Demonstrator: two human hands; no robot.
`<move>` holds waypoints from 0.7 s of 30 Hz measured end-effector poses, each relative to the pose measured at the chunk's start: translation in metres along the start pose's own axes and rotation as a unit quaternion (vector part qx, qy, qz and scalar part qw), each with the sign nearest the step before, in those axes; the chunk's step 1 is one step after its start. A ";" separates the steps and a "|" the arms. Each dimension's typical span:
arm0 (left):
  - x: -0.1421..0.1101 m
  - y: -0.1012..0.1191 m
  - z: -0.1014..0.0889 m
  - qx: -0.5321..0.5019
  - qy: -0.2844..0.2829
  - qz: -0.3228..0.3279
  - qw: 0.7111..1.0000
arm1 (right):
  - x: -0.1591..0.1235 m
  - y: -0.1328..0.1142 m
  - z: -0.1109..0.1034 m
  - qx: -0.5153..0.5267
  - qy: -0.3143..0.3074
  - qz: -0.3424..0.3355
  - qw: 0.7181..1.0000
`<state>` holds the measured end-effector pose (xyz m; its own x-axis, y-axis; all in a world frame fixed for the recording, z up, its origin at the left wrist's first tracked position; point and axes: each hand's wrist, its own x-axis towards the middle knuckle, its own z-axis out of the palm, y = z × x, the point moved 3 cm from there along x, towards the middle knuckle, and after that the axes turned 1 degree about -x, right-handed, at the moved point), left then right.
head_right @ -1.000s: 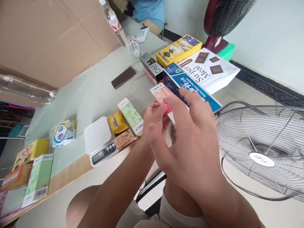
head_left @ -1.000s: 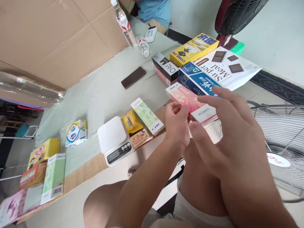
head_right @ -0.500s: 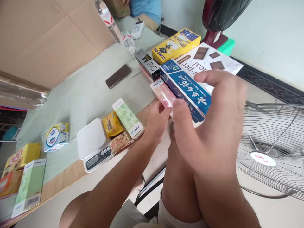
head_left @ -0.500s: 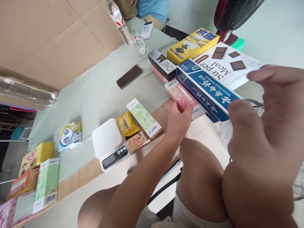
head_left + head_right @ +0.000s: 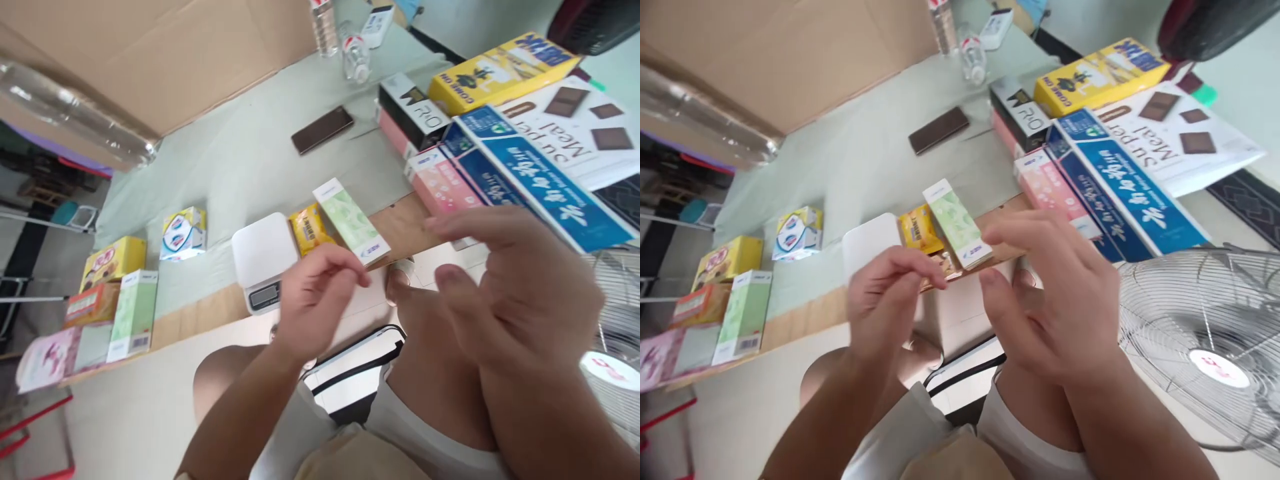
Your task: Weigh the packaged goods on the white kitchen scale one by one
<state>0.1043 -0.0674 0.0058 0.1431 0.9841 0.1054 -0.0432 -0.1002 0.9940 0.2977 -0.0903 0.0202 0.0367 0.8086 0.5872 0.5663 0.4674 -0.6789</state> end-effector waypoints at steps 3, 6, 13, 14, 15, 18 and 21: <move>-0.025 0.009 -0.080 0.051 0.123 0.093 0.987 | -0.001 -0.022 0.034 -0.001 -0.064 -0.061 0.996; -0.053 0.005 -0.156 0.059 0.345 0.127 0.928 | -0.006 -0.047 0.073 -0.003 -0.153 -0.080 0.985; -0.140 -0.005 -0.292 -0.037 0.702 0.247 0.667 | -0.021 -0.118 0.176 0.037 -0.348 -0.167 0.922; -0.148 -0.007 -0.305 -0.050 0.703 0.240 0.668 | -0.021 -0.130 0.195 0.040 -0.375 -0.179 0.909; -0.156 -0.009 -0.316 -0.063 0.703 0.235 0.668 | -0.019 -0.142 0.216 0.046 -0.396 -0.192 0.897; -0.174 -0.016 -0.340 -0.095 0.695 0.221 0.677 | -0.009 -0.178 0.292 0.072 -0.422 -0.214 0.878; -0.189 -0.024 -0.357 -0.107 0.714 0.196 0.663 | 0.004 -0.204 0.387 0.073 -0.432 -0.200 0.876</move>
<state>-0.2748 -0.1985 -0.0478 -0.9968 0.0381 0.0695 0.0399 -0.5169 0.8551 -0.1360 -0.0439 -0.0094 -0.8137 0.5086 0.2814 0.2771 0.7650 -0.5815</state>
